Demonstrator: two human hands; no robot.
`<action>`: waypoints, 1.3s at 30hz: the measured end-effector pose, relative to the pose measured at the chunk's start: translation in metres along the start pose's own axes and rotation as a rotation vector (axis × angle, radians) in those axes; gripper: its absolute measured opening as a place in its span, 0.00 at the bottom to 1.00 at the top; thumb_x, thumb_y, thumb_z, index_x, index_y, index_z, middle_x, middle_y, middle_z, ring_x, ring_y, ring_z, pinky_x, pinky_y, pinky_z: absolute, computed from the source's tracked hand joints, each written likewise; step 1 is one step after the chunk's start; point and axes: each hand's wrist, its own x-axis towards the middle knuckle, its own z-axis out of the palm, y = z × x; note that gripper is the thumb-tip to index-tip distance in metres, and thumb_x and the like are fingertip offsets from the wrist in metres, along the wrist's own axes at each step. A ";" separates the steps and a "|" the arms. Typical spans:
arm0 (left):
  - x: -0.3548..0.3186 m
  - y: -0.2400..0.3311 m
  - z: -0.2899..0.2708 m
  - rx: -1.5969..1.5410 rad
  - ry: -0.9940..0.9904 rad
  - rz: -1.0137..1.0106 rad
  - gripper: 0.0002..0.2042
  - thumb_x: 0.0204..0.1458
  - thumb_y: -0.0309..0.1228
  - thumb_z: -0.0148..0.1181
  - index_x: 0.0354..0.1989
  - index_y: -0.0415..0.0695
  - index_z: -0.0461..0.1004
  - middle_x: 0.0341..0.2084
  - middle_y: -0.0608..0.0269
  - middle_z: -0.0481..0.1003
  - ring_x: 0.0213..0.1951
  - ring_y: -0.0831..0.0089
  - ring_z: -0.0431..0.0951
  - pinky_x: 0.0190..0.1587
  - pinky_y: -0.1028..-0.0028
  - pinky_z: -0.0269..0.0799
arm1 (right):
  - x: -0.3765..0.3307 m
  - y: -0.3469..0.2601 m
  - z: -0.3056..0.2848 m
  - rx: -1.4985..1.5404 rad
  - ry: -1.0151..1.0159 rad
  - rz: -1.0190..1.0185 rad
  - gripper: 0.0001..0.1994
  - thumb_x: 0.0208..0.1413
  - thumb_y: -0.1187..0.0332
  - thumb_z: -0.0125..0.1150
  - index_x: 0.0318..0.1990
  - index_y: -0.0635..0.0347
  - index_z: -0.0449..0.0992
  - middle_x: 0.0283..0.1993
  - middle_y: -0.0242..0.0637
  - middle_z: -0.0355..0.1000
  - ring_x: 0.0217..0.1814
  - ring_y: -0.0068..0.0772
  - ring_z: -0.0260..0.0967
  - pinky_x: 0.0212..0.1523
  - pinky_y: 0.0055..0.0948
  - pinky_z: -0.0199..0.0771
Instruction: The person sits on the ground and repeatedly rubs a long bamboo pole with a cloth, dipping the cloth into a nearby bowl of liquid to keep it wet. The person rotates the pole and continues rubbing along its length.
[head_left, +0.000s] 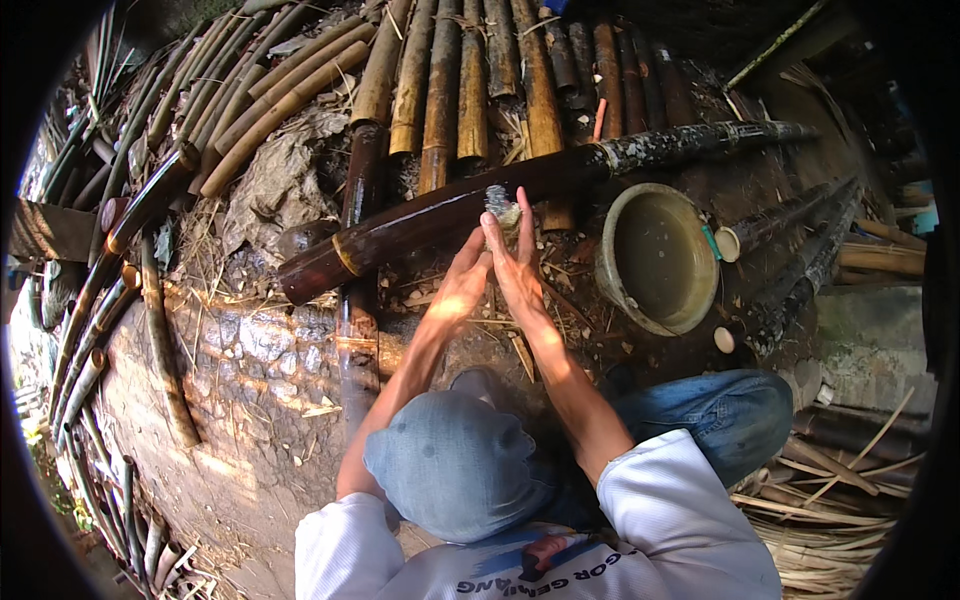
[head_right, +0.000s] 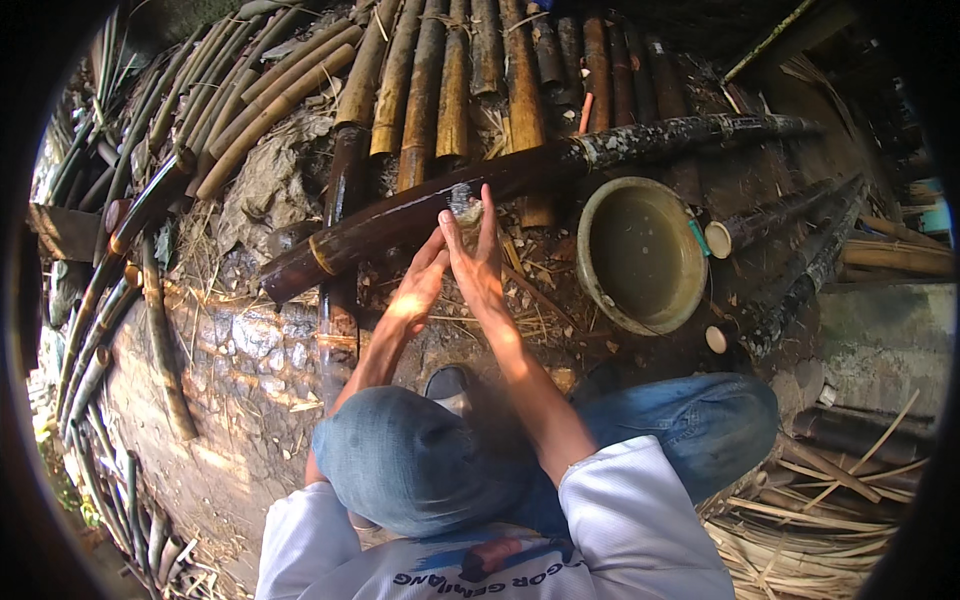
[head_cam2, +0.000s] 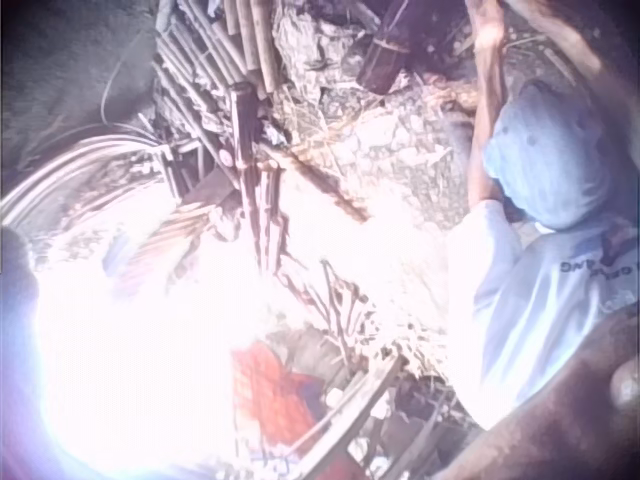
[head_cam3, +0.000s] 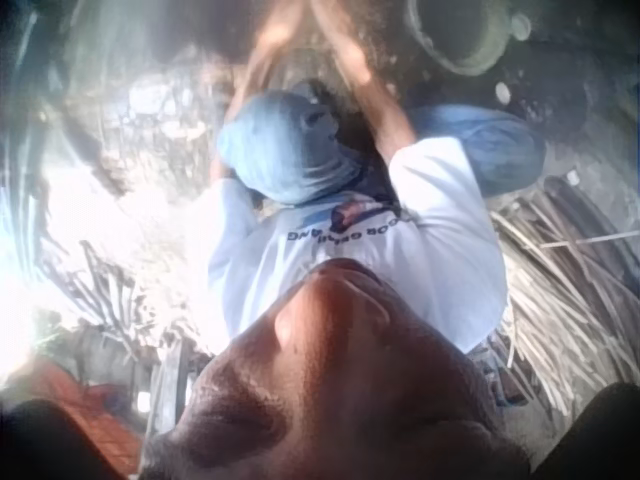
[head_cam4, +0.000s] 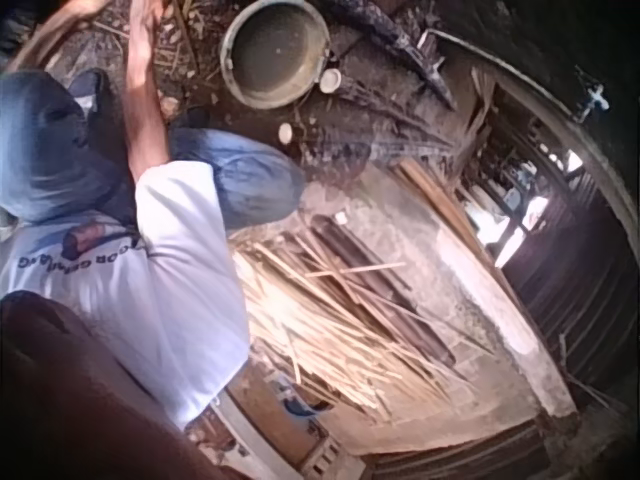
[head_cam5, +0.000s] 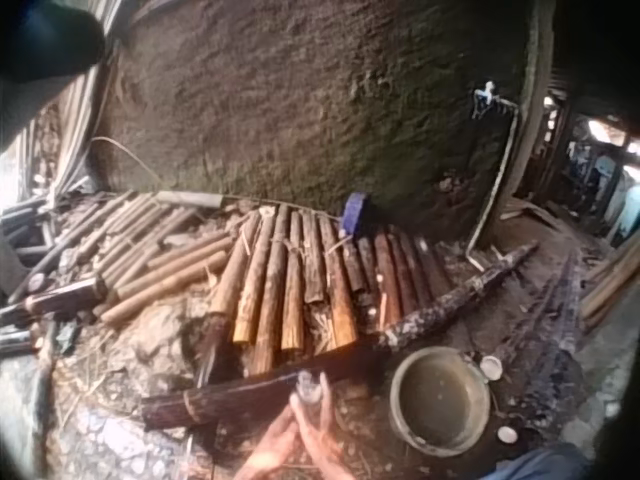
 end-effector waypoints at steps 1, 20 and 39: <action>0.000 0.003 -0.002 0.131 -0.061 0.002 0.27 0.68 0.39 0.48 0.73 0.43 0.60 0.76 0.56 0.54 0.75 0.62 0.53 0.77 0.64 0.41 | 0.003 -0.001 -0.004 -0.018 0.022 -0.038 0.40 0.63 0.46 0.64 0.73 0.59 0.57 0.67 0.53 0.63 0.71 0.50 0.61 0.70 0.44 0.63; 0.035 -0.002 -0.182 1.874 0.414 0.175 0.55 0.36 0.49 0.80 0.75 0.59 0.54 0.59 0.58 0.68 0.63 0.56 0.70 0.65 0.48 0.64 | 0.079 0.133 -0.271 -0.913 0.125 0.490 0.21 0.67 0.51 0.54 0.59 0.53 0.76 0.44 0.41 0.80 0.43 0.37 0.79 0.51 0.42 0.78; -0.169 -0.009 -0.290 1.764 0.564 -0.047 0.54 0.27 0.26 0.81 0.72 0.50 0.60 0.63 0.54 0.66 0.65 0.49 0.65 0.69 0.54 0.58 | 0.154 0.041 -0.093 -1.179 -0.209 -0.375 0.19 0.67 0.44 0.53 0.47 0.47 0.78 0.41 0.35 0.79 0.36 0.41 0.80 0.33 0.46 0.82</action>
